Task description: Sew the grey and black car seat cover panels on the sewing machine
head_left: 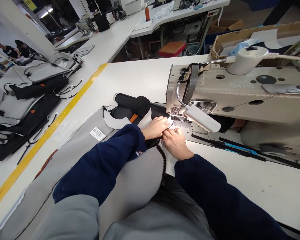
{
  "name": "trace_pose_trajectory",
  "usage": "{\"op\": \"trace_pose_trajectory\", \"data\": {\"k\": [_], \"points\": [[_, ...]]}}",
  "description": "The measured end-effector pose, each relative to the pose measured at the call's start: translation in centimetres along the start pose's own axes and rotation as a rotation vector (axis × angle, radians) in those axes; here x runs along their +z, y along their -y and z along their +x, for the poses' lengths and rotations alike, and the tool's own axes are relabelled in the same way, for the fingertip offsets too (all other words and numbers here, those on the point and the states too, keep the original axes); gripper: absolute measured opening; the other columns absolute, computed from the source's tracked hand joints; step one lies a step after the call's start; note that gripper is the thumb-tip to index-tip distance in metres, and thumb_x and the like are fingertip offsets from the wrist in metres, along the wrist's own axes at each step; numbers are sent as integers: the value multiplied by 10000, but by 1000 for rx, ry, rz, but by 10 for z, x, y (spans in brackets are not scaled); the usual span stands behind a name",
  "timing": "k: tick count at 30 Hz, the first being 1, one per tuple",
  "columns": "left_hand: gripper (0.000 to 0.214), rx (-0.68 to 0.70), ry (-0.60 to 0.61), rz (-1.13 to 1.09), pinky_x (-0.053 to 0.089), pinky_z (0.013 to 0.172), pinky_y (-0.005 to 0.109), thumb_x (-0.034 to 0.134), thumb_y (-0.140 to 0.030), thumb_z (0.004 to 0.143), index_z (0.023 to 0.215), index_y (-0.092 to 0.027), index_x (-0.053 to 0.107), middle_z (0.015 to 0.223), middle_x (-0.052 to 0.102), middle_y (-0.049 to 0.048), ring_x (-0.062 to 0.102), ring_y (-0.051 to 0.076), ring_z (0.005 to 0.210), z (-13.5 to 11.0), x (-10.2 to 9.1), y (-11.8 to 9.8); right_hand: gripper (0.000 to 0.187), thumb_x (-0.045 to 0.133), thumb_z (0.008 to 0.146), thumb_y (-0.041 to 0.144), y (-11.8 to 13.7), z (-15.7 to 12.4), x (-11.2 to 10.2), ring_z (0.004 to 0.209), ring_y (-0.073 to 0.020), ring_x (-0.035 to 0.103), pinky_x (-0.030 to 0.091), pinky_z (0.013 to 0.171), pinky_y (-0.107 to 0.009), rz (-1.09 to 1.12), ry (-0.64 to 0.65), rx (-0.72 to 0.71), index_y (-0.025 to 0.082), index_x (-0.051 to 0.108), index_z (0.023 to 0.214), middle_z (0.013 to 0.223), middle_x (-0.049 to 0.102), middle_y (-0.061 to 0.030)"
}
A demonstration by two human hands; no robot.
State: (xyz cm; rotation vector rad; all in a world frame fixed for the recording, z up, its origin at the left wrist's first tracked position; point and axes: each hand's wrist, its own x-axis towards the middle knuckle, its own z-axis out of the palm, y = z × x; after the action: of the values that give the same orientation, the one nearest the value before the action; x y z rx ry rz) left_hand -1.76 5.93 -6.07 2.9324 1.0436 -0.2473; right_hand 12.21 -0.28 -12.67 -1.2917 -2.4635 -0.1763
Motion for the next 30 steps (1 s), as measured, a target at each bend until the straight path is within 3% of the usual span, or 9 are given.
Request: {"op": "trace_pose_trajectory", "data": {"k": [4, 9, 13, 18, 22, 24, 30], "points": [[248, 35, 34, -38, 405, 928, 334, 460, -131, 913, 1075, -106, 646, 1131, 575, 135, 525, 232, 1031, 3, -7, 2, 274, 456, 879, -1, -17, -1, -5, 814, -202, 484, 260, 743, -376, -20, -59, -67, 145, 672, 798, 817, 636, -69], [292, 31, 20, -78, 446, 939, 308, 484, -113, 884, 1133, -112, 636, 1218, 573, 123, 531, 223, 1090, -3, -15, 0, 250, 483, 835, -7, -36, 0, -9, 826, -206, 493, 263, 761, -374, -13, -162, -106, 148, 671, 779, 830, 662, -75], [246, -9, -2, -28, 452, 887, 344, 448, -133, 902, 1016, -117, 665, 1108, 564, 137, 527, 240, 1005, -6, -17, 1, 237, 467, 846, 21, -38, 1, -13, 786, -217, 490, 284, 764, -370, 38, -165, -56, 162, 647, 783, 807, 651, -80], [245, 23, 30, -125, 447, 845, 324, 449, -91, 848, 920, -127, 680, 1016, 574, 115, 549, 211, 927, -1, -12, 12, 267, 449, 850, 67, -25, -1, -14, 875, -225, 558, 400, 814, -340, 424, -150, -77, 147, 603, 1052, 932, 661, -92], [356, -34, 33, -331, 455, 833, 273, 414, -63, 828, 987, -174, 713, 1031, 612, 66, 583, 176, 937, 3, -16, 26, 275, 396, 838, 27, -22, -3, -9, 816, -214, 590, 455, 776, -311, 542, -162, -56, 189, 606, 911, 841, 664, -74], [377, -56, 25, -361, 453, 862, 264, 412, -62, 828, 1012, -188, 716, 1044, 628, 52, 589, 172, 969, 2, -21, 29, 309, 398, 829, 10, -25, -4, -10, 818, -210, 610, 466, 777, -303, 552, -151, -72, 190, 623, 940, 836, 673, -69], [264, 24, 78, -43, 457, 788, 313, 437, -162, 914, 1031, -146, 673, 1010, 592, 100, 570, 213, 914, -8, -28, 8, 339, 410, 781, -6, -33, -11, -16, 799, -202, 620, 453, 791, -303, 494, -71, -81, 177, 649, 937, 847, 693, -72]]}}
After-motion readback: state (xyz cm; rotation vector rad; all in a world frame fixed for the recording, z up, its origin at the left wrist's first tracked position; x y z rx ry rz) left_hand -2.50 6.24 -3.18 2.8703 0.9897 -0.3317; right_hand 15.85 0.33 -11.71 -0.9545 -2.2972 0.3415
